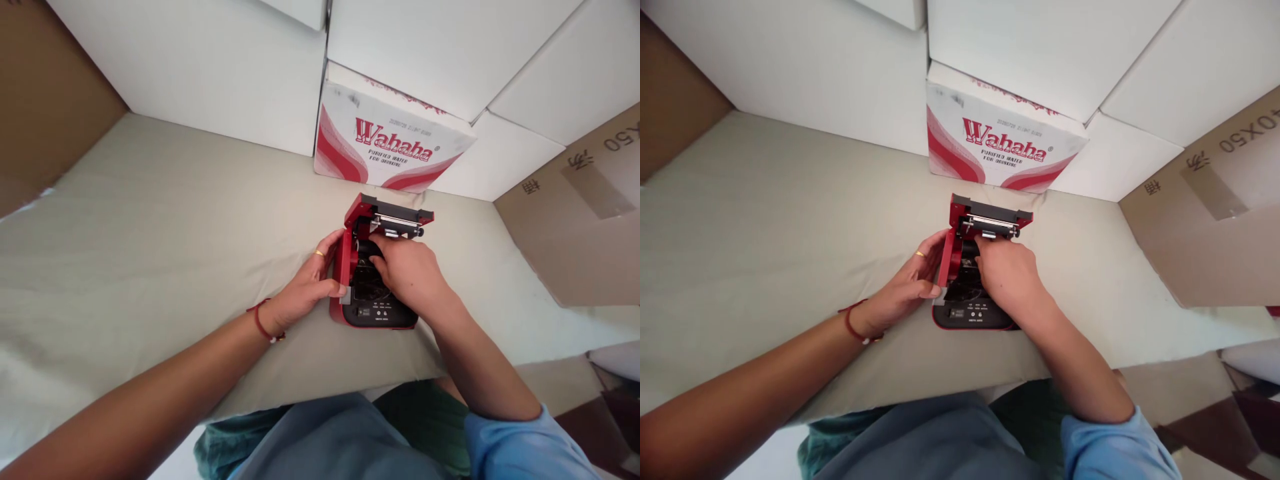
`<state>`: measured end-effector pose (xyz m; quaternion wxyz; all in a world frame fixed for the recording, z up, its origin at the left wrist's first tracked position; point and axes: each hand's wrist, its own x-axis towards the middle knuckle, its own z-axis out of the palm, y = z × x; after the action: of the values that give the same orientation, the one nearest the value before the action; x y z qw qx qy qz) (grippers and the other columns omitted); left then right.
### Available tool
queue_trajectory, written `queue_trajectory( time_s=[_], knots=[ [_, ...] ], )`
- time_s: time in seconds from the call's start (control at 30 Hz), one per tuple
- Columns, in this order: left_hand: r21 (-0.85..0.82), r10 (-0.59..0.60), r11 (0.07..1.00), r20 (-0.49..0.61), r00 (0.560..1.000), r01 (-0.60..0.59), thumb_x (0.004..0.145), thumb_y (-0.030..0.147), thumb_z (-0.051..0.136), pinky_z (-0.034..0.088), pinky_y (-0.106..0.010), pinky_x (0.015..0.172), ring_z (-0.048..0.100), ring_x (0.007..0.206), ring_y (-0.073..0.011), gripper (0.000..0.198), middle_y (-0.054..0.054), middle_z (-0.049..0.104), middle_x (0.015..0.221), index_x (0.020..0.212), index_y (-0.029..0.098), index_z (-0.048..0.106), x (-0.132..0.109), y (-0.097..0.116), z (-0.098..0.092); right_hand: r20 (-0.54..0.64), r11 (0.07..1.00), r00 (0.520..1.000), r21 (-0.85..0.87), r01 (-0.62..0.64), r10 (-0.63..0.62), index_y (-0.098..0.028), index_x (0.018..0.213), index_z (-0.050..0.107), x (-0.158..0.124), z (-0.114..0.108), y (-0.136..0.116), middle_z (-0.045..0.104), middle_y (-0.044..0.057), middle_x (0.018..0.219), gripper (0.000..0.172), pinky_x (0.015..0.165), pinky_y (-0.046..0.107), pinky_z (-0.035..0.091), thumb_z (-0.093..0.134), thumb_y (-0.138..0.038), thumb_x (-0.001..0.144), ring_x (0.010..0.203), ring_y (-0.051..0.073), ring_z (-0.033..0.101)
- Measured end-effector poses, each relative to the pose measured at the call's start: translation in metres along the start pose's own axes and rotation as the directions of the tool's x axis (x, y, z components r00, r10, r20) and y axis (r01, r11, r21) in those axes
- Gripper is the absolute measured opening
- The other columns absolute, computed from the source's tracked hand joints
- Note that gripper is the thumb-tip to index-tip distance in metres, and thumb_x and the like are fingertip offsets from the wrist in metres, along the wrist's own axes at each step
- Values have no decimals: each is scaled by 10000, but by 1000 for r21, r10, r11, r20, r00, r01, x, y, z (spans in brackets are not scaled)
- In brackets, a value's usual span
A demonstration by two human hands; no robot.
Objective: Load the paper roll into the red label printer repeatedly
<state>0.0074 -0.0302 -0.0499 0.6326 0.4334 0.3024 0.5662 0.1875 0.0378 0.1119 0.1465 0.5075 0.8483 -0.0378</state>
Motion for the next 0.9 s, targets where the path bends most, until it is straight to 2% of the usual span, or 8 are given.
queue_trajectory(
  time_s=[0.17, 0.27, 0.37, 0.57, 0.67, 0.73, 0.8, 0.9],
  knots=[
    [0, 6, 1000, -2, 1000, -6, 785, 329, 912, 225, -634, 1539, 330, 1827, -438, 1113, -48, 449, 1926, 1798, 389, 454, -1, 1, -1, -238, 940, 955, 248, 236, -177, -266, 1423, 840, -6, 16, 23, 917, 116, 1373, 337, 962, 459, 685, 719, -225, 1111, 1163, 343, 886],
    [6, 9, 1000, 3, 1000, -9, 799, 329, 915, 234, -644, 1537, 348, 1823, -434, 1111, -54, 441, 1940, 1805, 389, 448, -2, 4, -1, -505, 782, 818, 377, 497, -276, -261, 1353, 856, -35, 26, 38, 929, 86, 1349, 255, 1036, 425, 712, 671, -247, 1178, 1167, 268, 894],
    [12, 14, 1000, 4, 1000, -14, 821, 338, 918, 253, -649, 1536, 368, 1823, -428, 1089, -58, 442, 1947, 1805, 381, 455, -4, 9, 2, -624, 681, 680, 305, 666, -386, -234, 1393, 828, -72, 42, 45, 915, 96, 1421, 256, 1170, 403, 685, 657, -236, 1202, 1305, 235, 865],
    [79, 41, 996, -11, 999, -40, 941, 459, 903, 337, -639, 1521, 407, 1826, -406, 992, -82, 425, 1965, 1816, 377, 442, -9, 13, 5, -639, 736, 617, 115, 667, -460, -168, 1559, 735, -113, 92, 43, 847, 122, 1581, 368, 1530, 435, 306, 612, -265, 1227, 1644, 199, 681],
    [259, 127, 959, -43, 991, -112, 1038, 549, 831, 428, -673, 1467, 412, 1825, -414, 927, -117, 338, 1996, 1842, 393, 398, -15, 13, 4, -664, 722, 600, 129, 680, -447, -186, 1546, 729, -112, 102, 46, 863, 111, 1554, 357, 1525, 434, 320, 600, -248, 1219, 1651, 179, 672],
    [493, 290, 843, -80, 954, -215, 1096, 513, 786, 436, -665, 1458, 406, 1825, -395, 824, -122, 332, 1981, 1830, 408, 427, -21, 20, 7, -676, 702, 590, 149, 696, -441, -196, 1520, 734, -108, 103, 50, 872, 110, 1535, 339, 1514, 440, 353, 600, -238, 1212, 1629, 180, 694],
    [736, 509, 604, -60, 858, -307, 1123, 351, 757, 444, -613, 1452, 472, 1775, -346, 709, -122, 480, 1862, 1785, 396, 505, -31, 31, 19, -687, 682, 577, 162, 713, -441, -198, 1497, 741, -104, 101, 53, 881, 114, 1517, 321, 1511, 439, 359, 608, -232, 1206, 1605, 183, 716],
    [878, 610, 180, 254, 750, -444, 1088, 109, 696, 579, -454, 1254, 734, 1397, -257, 574, -79, 788, 1427, 1624, 314, 680, -46, 51, 47, -696, 651, 558, 171, 740, -452, -192, 1488, 752, -101, 98, 57, 898, 124, 1476, 318, 1518, 444, 339, 645, -228, 1191, 1577, 187, 740]
  ],
)
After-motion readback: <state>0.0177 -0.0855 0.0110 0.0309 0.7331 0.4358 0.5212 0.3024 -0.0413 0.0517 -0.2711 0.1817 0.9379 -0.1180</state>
